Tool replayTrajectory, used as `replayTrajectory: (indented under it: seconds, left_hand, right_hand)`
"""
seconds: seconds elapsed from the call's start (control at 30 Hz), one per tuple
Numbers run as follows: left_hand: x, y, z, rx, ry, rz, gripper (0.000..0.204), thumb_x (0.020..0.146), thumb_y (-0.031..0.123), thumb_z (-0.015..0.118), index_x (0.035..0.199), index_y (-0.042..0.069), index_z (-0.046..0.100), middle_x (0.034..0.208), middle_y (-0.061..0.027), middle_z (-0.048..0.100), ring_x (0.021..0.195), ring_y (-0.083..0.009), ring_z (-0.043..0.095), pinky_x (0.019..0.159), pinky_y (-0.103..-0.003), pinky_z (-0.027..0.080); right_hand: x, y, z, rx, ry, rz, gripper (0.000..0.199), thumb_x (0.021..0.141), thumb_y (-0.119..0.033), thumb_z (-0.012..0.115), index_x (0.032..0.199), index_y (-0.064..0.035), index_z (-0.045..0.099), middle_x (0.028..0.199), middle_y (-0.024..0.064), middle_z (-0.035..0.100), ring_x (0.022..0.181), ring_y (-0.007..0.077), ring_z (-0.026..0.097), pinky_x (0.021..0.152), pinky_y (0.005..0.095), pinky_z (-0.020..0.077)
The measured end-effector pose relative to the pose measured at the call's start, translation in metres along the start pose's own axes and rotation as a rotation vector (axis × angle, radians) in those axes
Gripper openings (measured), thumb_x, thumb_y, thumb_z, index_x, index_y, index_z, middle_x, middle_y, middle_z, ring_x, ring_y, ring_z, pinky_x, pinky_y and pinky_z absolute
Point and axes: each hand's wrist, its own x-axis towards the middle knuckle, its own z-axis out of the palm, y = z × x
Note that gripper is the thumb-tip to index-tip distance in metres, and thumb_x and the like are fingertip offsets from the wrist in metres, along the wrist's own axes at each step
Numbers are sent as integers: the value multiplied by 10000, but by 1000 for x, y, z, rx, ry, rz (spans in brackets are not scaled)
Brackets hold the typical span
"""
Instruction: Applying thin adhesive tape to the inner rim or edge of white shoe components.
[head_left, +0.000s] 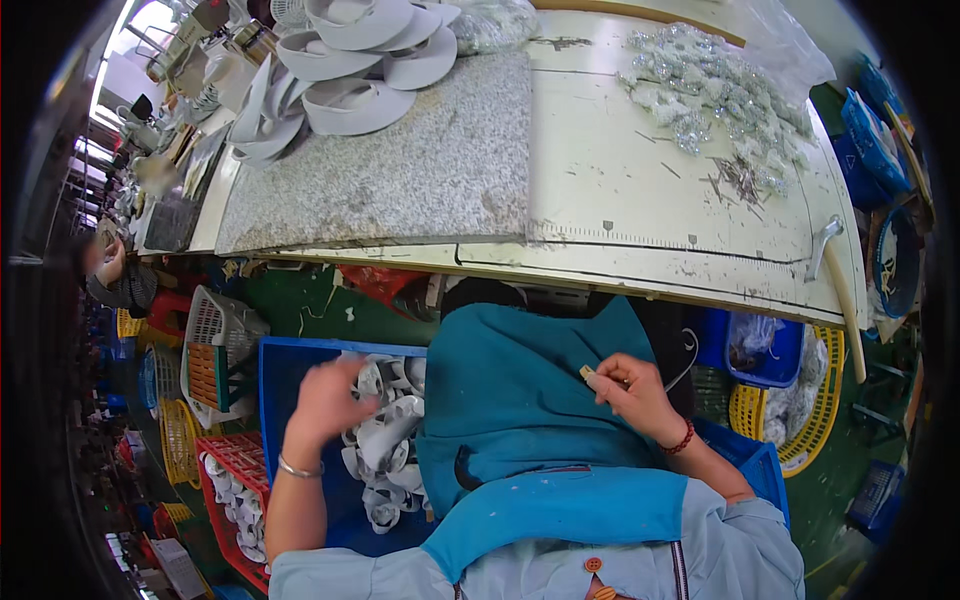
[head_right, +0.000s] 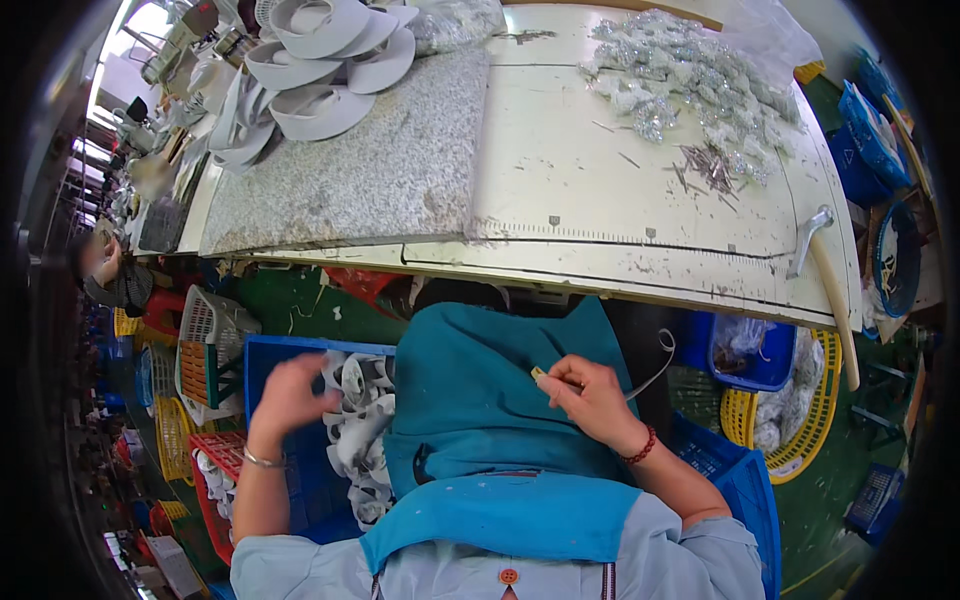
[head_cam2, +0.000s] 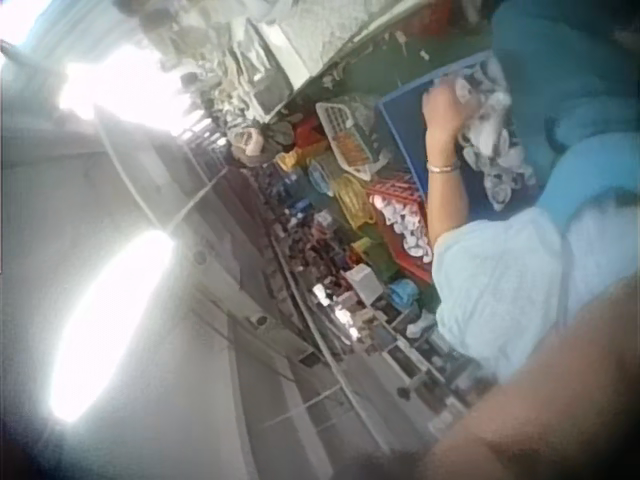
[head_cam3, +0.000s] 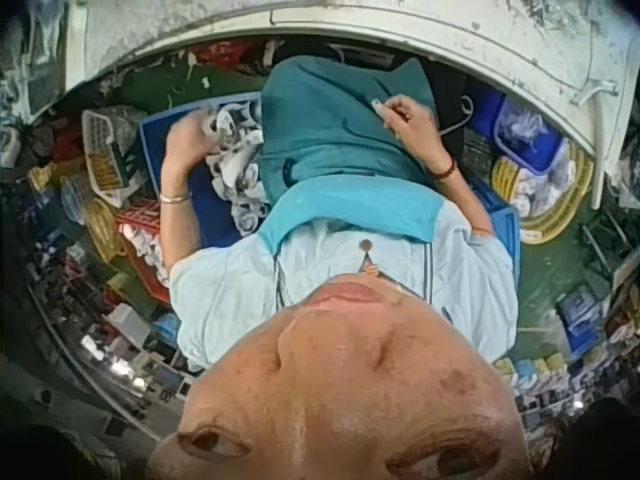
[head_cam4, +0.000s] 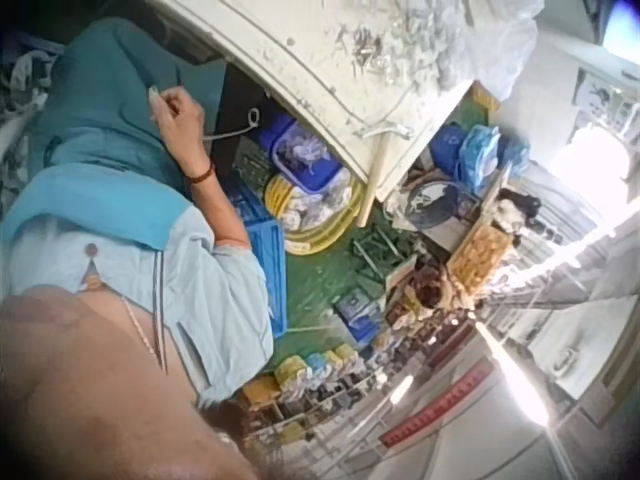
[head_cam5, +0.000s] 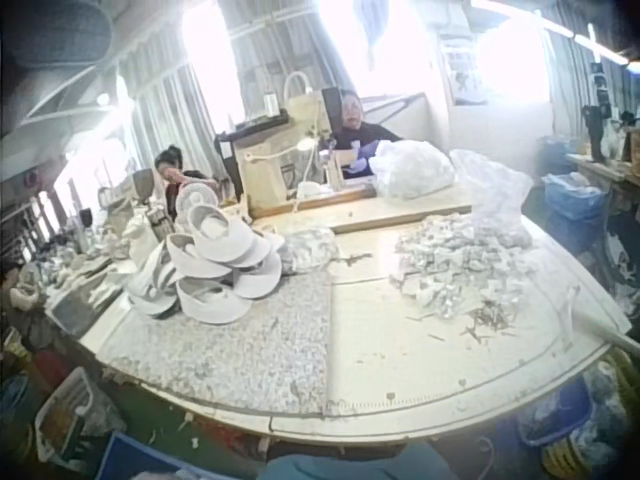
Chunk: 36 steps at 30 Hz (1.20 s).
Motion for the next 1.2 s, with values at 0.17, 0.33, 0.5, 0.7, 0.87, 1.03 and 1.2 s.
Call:
replayTrajectory:
  seconds: [0.17,0.33,0.5,0.7,0.87,1.03,1.2]
  left_hand:
    - [144,-10,-70,-211,707,141,286,807,109,614,1082,34,610,1070,-160,623,1009,-328,590,845,-378,476]
    - [263,-52,-81,475,843,40,315,772,144,598,1076,67,621,1126,-174,615,1093,-322,553,968,-496,373]
    - [264,-5,-114,470,485,-27,251,732,199,629,955,91,673,928,-112,672,977,-285,600,907,-480,400]
    - [184,78,-116,-262,54,236,216,711,245,650,854,85,674,862,-110,636,819,-251,629,678,-374,491]
    - [179,105,-100,-37,308,385,209,693,253,667,790,70,643,841,-110,573,813,-282,608,689,-398,485]
    - [214,95,-102,153,630,466,751,616,269,731,1291,69,468,1126,-174,572,1061,-321,566,866,-341,463]
    - [244,91,-124,-382,-185,339,970,578,209,771,1402,16,296,1241,-208,521,1124,-310,533,955,-334,428]
  right_hand:
    - [12,0,10,-69,3,-161,183,900,-147,615,833,18,575,625,8,537,547,40,437,485,219,358]
    - [3,-5,7,-146,88,-283,132,909,-109,563,874,19,576,617,10,488,549,50,405,494,228,346]
    - [-10,25,-15,-33,168,-95,134,915,-117,565,888,12,592,647,-4,520,562,41,454,507,210,372]
    - [2,13,-19,126,75,-154,144,907,-143,609,869,-4,593,661,-7,562,562,34,505,506,184,401]
    - [7,-2,-14,129,40,-229,178,901,-179,629,827,-30,565,640,-53,494,543,5,415,482,167,323]
    - [-3,-16,-7,465,-2,-185,157,942,-174,559,889,-27,566,626,-67,427,517,9,324,457,185,260]
    - [-10,-12,-13,291,-125,-98,168,957,-173,529,887,-26,568,626,-18,490,511,44,429,476,186,349]
